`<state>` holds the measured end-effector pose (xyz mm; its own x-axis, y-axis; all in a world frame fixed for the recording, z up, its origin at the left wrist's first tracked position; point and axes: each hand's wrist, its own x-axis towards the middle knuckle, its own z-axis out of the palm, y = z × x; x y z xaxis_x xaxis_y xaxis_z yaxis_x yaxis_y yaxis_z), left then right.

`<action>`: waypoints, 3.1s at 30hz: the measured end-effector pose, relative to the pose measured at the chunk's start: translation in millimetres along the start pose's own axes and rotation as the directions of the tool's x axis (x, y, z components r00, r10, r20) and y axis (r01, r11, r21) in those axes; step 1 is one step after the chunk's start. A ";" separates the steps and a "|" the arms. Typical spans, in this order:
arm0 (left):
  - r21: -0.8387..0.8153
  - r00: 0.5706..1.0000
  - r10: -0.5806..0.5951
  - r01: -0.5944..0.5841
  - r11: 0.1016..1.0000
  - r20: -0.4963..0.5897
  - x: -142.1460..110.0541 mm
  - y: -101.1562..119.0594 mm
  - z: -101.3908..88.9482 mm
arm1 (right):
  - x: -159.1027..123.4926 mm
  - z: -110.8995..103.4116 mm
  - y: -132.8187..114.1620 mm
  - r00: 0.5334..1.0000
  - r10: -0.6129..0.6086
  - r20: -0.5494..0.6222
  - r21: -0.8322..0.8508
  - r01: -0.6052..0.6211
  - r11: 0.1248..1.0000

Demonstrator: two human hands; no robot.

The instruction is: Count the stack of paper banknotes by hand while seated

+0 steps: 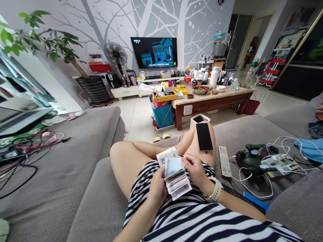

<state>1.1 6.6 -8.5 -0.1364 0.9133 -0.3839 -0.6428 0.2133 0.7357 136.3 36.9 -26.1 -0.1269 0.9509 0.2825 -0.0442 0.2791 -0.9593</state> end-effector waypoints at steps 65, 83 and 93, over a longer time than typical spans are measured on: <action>0.035 0.993 -0.014 0.010 0.999 0.114 6.0 -3.2 -5.2 | -5.2 -1.5 -1.1 0.997 -0.076 0.011 0.086 0.074 0.993; -0.013 0.992 -0.036 0.038 0.999 0.120 4.8 -3.6 -5.3 | -6.5 -0.8 -2.9 0.997 -0.070 0.018 0.128 0.067 0.990; 0.021 0.998 -0.029 0.028 0.999 0.060 -0.9 0.6 -0.1 | -4.0 -0.1 -3.0 0.998 -0.050 0.032 0.115 0.046 0.992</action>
<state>0.7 5.9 -7.8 -0.0716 0.9259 -0.3709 -0.6304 0.2462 0.7362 137.0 32.3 -24.3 -0.1564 0.9310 0.3299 -0.1641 0.3048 -0.9382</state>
